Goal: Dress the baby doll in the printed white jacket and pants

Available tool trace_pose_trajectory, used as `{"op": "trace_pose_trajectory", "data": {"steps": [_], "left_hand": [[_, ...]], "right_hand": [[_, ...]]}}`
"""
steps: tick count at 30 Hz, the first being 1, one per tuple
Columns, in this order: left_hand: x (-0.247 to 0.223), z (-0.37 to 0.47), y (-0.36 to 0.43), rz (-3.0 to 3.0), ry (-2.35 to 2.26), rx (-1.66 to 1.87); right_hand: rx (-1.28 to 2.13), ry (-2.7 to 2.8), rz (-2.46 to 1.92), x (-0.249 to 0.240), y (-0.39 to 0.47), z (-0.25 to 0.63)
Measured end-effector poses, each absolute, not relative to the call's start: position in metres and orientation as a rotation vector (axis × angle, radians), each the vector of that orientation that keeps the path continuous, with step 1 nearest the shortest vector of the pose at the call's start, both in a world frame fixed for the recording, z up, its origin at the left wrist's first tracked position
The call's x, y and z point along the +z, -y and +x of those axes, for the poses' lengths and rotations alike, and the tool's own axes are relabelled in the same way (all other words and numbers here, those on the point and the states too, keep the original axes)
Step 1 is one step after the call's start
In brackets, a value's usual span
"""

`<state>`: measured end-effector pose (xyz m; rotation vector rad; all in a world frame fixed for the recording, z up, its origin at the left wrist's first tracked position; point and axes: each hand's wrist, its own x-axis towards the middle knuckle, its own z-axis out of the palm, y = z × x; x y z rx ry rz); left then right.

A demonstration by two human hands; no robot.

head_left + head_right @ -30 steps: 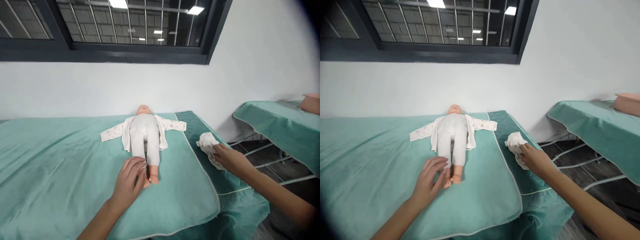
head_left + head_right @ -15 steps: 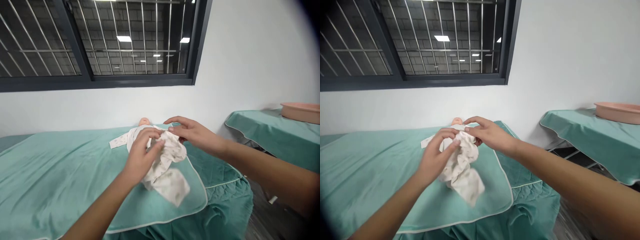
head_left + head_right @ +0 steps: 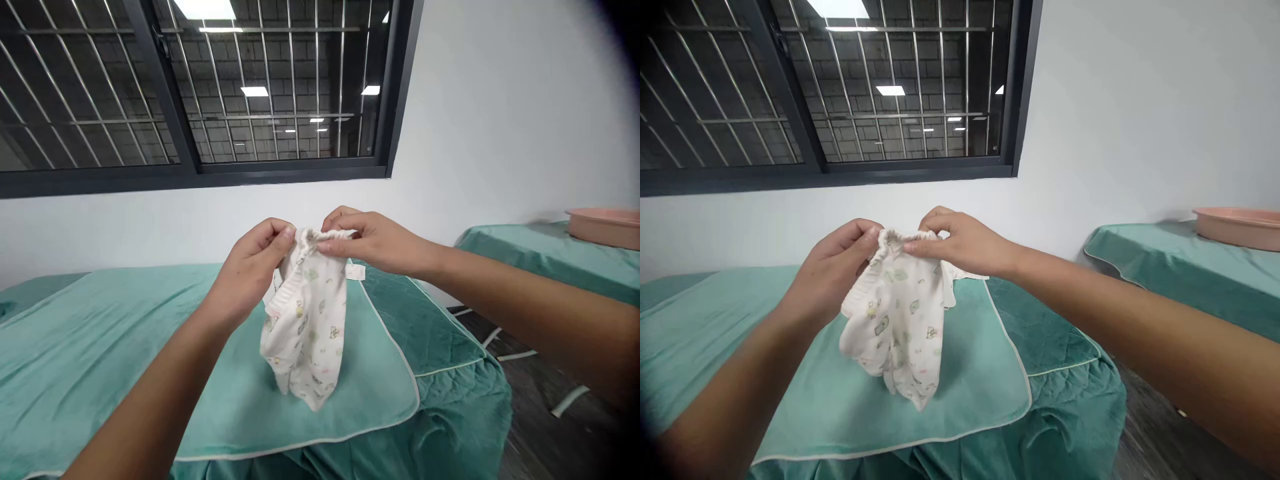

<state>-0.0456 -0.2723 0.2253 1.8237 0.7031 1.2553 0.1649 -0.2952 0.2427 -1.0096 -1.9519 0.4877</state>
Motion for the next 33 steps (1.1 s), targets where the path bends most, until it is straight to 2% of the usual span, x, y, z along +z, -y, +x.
{"op": "trace_pose_trajectory", "data": {"steps": [6, 10, 14, 19, 22, 28, 30, 33], "left_hand": [[0.229, -0.034, 0.279, 1.986, -0.753, 1.117], [0.22, -0.033, 0.266, 1.731, -0.629, 1.108], [0.208, -0.035, 0.251, 1.456, -0.477, 1.13], [0.184, -0.035, 0.238, 1.457, -0.476, 0.583], [0.17, -0.039, 0.228, 1.575, -0.442, 0.275], [0.159, -0.045, 0.216, 1.509, -0.459, 0.778], [0.158, -0.045, 0.218, 1.508, -0.487, 0.8], [0.157, -0.044, 0.222, 1.584, -0.492, 0.714]], "right_hand": [[0.677, 1.706, -0.921, 0.243, 0.289, 0.157], [1.01, 1.658, -0.763, 0.232, 0.287, 0.166], [1.344, 1.855, -0.84, 0.211, 0.276, 0.183], [1.244, 1.473, -0.599, 0.189, 0.254, 0.189], [1.297, 1.4, -0.542, 0.177, 0.249, 0.186], [1.386, 1.819, -0.913, 0.149, 0.252, 0.182], [1.336, 1.876, -0.973, 0.145, 0.25, 0.18], [1.228, 1.677, -0.838, 0.145, 0.244, 0.174]]}}
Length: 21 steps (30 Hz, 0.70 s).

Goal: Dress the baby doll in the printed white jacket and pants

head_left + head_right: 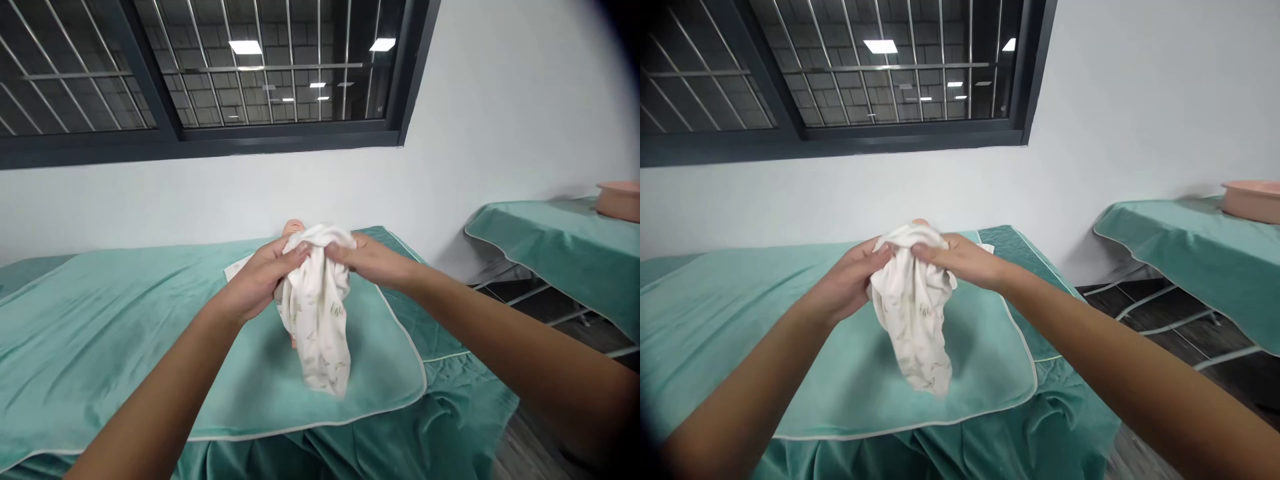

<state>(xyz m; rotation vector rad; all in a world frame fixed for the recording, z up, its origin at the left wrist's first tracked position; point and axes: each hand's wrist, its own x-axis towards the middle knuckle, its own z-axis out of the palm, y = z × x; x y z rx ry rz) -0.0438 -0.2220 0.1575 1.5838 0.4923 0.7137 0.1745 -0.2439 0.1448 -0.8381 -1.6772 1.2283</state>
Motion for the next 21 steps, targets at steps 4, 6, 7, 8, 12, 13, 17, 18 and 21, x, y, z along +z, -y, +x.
{"op": "trace_pose_trajectory", "data": {"steps": [4, 6, 7, 8, 12, 13, 17, 18, 21], "left_hand": [[0.156, -0.043, 0.224, 1.783, -0.479, 0.348], [0.154, -0.044, 0.221, 1.805, -0.558, 0.331], [0.152, -0.045, 0.218, 1.774, -0.595, 0.394], [0.15, -0.046, 0.215, 1.715, -0.614, 0.492], [0.142, -0.049, 0.205, 1.381, -0.531, 0.914], [0.14, -0.049, 0.204, 1.321, -0.502, 0.976], [0.131, -0.05, 0.211, 1.219, -0.463, 0.949], [0.128, -0.051, 0.213, 1.204, -0.469, 0.9], [0.116, -0.061, 0.213, 1.182, -0.474, 0.787]], "right_hand": [[1.202, 1.381, -0.666, 0.149, 0.237, 0.163], [1.274, 1.299, -0.653, 0.148, 0.237, 0.157], [1.316, 1.256, -0.656, 0.146, 0.238, 0.154], [1.352, 1.216, -0.663, 0.143, 0.239, 0.153], [1.469, 1.277, -0.713, 0.133, 0.244, 0.152], [1.504, 1.371, -0.726, 0.13, 0.245, 0.153], [1.619, 1.789, -0.754, 0.122, 0.253, 0.15], [1.619, 1.812, -0.766, 0.119, 0.254, 0.148], [1.542, 1.642, -0.775, 0.11, 0.252, 0.141]]}}
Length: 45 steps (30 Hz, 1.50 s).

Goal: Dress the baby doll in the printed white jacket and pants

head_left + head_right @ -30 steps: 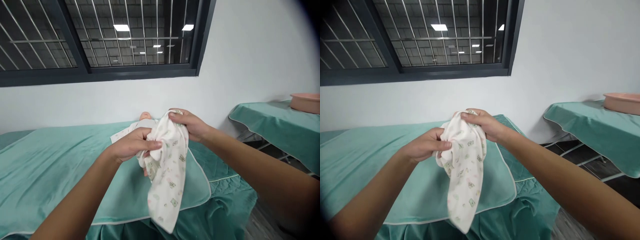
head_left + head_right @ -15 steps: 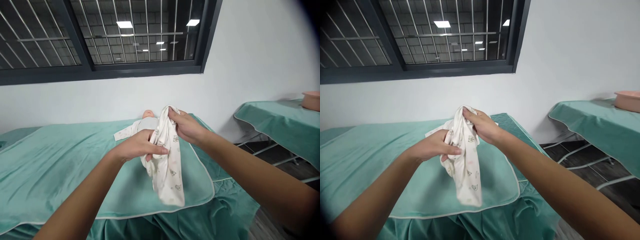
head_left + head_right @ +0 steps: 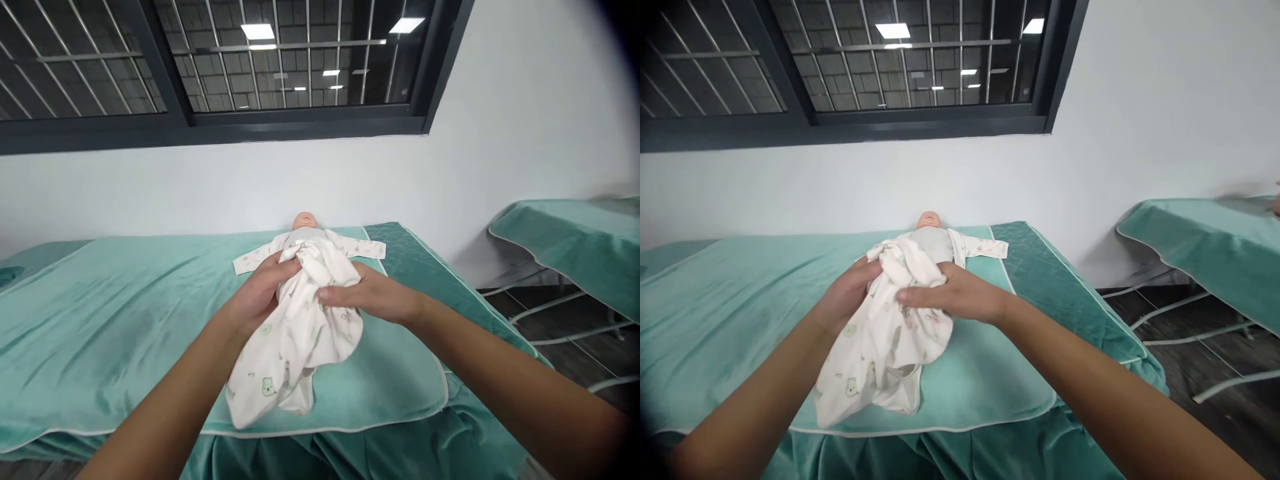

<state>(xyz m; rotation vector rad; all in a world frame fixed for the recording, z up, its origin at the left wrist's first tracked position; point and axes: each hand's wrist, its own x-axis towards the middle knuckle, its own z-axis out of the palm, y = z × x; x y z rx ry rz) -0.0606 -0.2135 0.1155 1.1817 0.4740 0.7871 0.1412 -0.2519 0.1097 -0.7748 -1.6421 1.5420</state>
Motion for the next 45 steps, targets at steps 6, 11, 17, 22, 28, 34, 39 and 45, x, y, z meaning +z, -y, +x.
{"op": "trace_pose_trajectory", "data": {"steps": [6, 11, 17, 22, 28, 34, 39, 45], "left_hand": [[0.096, -0.086, 0.201, 1.375, -0.512, 0.389], [0.099, -0.085, 0.199, 1.226, -0.502, 0.819], [0.096, -0.077, 0.201, 1.12, -0.543, 0.89], [0.083, -0.088, 0.193, 1.207, -0.566, 0.558], [0.074, -0.076, 0.191, 1.153, -0.479, 0.775], [0.067, -0.058, 0.199, 1.137, -0.658, 0.814], [0.065, -0.057, 0.2, 1.344, -0.755, 0.462], [0.059, -0.049, 0.195, 1.392, -0.821, 0.405]], "right_hand": [[1.527, 1.19, -0.618, 0.1, 0.234, 0.131], [1.584, 1.117, -0.642, 0.084, 0.234, 0.122], [1.77, 1.498, -0.752, 0.061, 0.244, 0.114], [1.5, 1.181, -0.697, 0.066, 0.231, 0.119], [1.581, 0.849, -0.627, 0.052, 0.221, 0.128], [1.68, 0.855, -0.752, 0.007, 0.255, 0.121], [1.731, 0.937, -0.813, 0.006, 0.261, 0.14], [1.678, 1.203, -0.969, 0.004, 0.254, 0.146]]}}
